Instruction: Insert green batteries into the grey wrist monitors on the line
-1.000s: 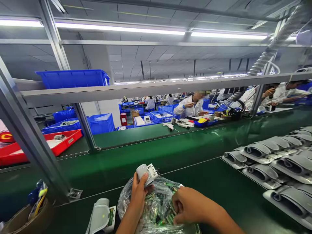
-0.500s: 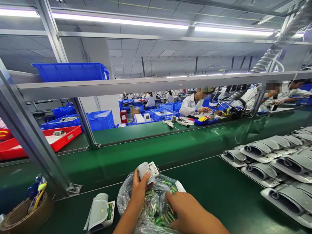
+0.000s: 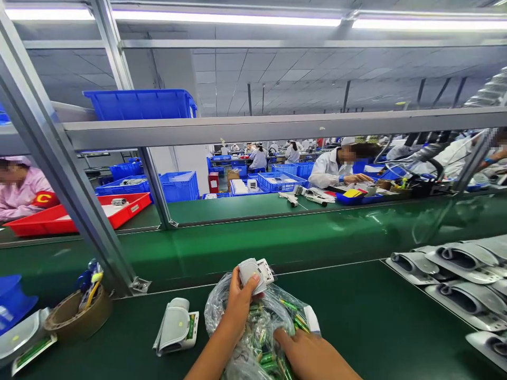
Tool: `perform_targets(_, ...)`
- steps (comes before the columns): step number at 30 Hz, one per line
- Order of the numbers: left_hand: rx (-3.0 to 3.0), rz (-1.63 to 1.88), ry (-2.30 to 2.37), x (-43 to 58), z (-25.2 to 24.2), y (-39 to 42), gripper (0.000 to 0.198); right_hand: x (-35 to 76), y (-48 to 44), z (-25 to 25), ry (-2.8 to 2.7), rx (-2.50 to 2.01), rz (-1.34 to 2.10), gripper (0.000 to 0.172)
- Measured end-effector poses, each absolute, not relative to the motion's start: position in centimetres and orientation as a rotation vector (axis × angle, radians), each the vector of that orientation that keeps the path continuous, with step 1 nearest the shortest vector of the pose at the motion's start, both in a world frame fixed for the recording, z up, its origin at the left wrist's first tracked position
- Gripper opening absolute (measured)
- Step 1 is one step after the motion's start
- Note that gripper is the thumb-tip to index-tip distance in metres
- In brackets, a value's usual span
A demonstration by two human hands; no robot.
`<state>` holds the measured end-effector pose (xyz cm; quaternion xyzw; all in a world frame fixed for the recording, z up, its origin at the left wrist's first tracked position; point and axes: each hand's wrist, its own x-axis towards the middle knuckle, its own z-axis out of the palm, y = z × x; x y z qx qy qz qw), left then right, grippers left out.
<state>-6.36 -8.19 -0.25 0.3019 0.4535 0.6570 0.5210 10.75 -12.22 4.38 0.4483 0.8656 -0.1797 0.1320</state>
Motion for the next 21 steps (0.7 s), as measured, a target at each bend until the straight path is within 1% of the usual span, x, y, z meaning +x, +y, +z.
perform_targets(3, 0.720, 1.589, 1.082, -6.2, -0.3, -8.2, 0.082, 11.1, -12.1, 4.3, 2.575, 1.345, -0.484, 0.059)
perform_targets(8, 0.723, 1.607, 1.055, -6.5, -0.9, -8.1, 0.078, 12.6, -10.3, 3.0, 2.780, 1.396, -0.439, 0.045)
perform_targets(10, 0.732, 1.597, 1.051, -6.6, -1.1, -8.0, 0.075, 13.3, -8.9, 2.3, 2.924, 1.464, -0.501, 0.037)
perform_targets(12, 0.749, 1.588, 1.054, -6.8, -1.1, -8.0, 0.076, 14.0, -7.5, 1.8, 3.123, 1.512, -0.649, 0.031)
perform_targets(13, 0.759, 1.579, 1.060, -6.8, -1.1, -8.0, 0.078, 14.2, -6.9, 1.6, 3.210, 1.554, -0.740, 0.031)
perform_targets(15, 0.786, 1.551, 1.081, -6.9, -1.0, -8.1, 0.082, 14.4, -6.0, 1.3, 3.309, 1.693, -0.948, 0.038)
perform_targets(18, 0.837, 1.509, 1.123, -6.8, -0.8, -8.3, 0.082, 14.0, -5.4, 0.8, 3.321, 1.826, -1.360, 0.047)
perform_targets(21, 0.949, 1.485, 1.128, -6.8, -0.9, -8.4, 0.079, 13.2, -5.5, 0.4, 3.234, 1.879, -1.714, 0.048)
